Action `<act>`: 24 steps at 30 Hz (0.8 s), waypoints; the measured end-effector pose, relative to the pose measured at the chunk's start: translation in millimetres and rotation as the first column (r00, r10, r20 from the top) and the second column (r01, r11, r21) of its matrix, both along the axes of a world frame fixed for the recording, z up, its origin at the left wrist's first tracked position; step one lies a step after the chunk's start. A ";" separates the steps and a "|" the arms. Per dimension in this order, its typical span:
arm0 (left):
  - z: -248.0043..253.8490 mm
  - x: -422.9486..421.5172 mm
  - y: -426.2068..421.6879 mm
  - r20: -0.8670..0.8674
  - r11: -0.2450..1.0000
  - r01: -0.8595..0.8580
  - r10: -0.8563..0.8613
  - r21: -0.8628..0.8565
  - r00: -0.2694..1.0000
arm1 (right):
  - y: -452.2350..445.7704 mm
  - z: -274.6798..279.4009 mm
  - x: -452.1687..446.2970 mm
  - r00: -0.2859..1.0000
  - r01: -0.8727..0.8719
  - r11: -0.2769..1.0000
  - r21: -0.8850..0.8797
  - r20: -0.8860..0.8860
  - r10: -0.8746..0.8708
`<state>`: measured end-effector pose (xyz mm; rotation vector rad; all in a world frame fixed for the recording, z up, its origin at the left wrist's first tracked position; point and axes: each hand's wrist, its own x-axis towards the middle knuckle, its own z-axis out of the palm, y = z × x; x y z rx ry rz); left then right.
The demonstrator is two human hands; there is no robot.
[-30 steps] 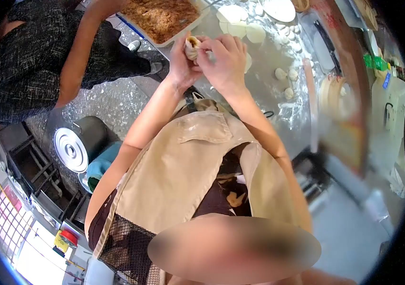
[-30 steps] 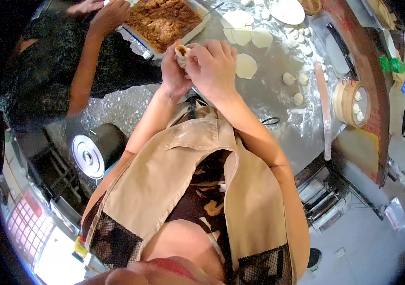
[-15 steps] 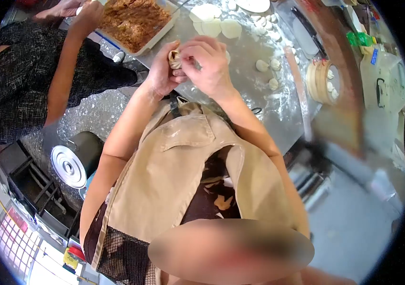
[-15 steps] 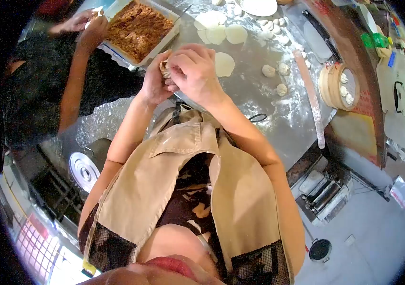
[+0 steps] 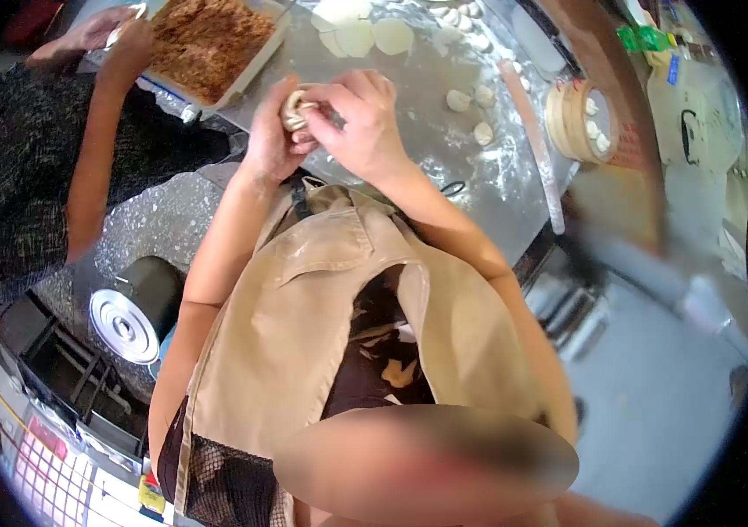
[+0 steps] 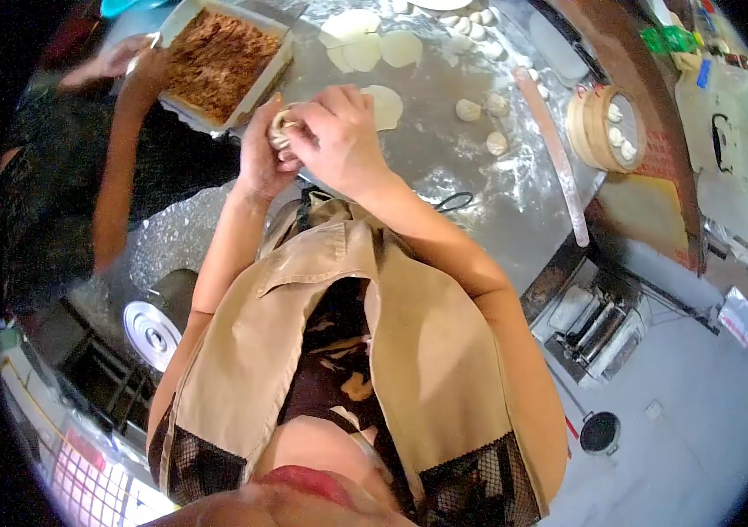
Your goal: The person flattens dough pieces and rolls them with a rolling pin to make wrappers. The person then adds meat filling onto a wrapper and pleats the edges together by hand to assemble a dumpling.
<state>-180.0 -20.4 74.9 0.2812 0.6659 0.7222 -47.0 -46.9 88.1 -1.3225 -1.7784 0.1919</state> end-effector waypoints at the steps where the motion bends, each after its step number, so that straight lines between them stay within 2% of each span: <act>1: -4.7 -0.5 1.7 0.040 1.000 0.009 -0.008 -0.030 0.999 | -2.1 0.5 1.0 1.000 0.015 1.000 -0.003 0.011 -0.015; 3: -1.0 0.7 2.4 0.072 0.999 -0.015 0.017 -0.035 0.997 | -3.3 2.8 -0.6 0.998 0.023 0.998 -0.064 -0.061 -0.027; 5: 6.3 3.6 -0.3 -0.009 0.995 -0.063 0.063 -0.080 0.998 | -1.3 -1.0 -0.9 0.997 0.001 1.000 -0.026 -0.077 -0.003; 6: -2.7 1.4 0.4 0.102 0.996 -0.018 0.026 -0.085 0.994 | -0.5 -0.3 -0.3 0.999 -0.009 0.999 -0.044 -0.039 0.007; 9: -14.3 -3.1 5.2 0.105 0.994 0.059 -0.049 -0.094 0.993 | 1.5 4.7 4.6 1.000 -0.018 0.998 -0.062 0.017 0.019; 11: -7.4 -5.5 6.7 0.077 0.990 0.072 -0.063 -0.118 0.995 | 9.1 5.8 4.7 0.992 -0.120 0.990 0.073 0.049 0.117; 14: -6.3 -6.6 11.5 -0.015 0.979 0.132 -0.136 -0.156 0.991 | 15.6 7.7 8.4 0.973 -0.227 0.970 0.085 0.064 0.222; 18: -9.2 -9.6 17.4 0.047 0.969 0.216 -0.212 -0.116 0.976 | 15.6 3.4 9.0 0.977 -0.213 0.976 0.049 0.027 0.212; 21: -4.0 -9.5 20.4 0.083 0.947 0.266 -0.254 -0.183 0.964 | 12.2 2.4 5.5 0.984 -0.167 0.984 0.054 -0.057 0.170; 23: 0.1 -6.7 23.5 0.034 0.946 0.277 -0.275 -0.167 0.961 | 9.8 11.5 3.3 0.991 -0.060 0.998 -0.024 -0.120 0.056; 24: 5.9 -3.6 23.7 -0.034 0.956 0.239 -0.248 -0.170 0.968 | 8.9 9.9 5.5 0.991 -0.058 0.998 -0.026 -0.118 0.055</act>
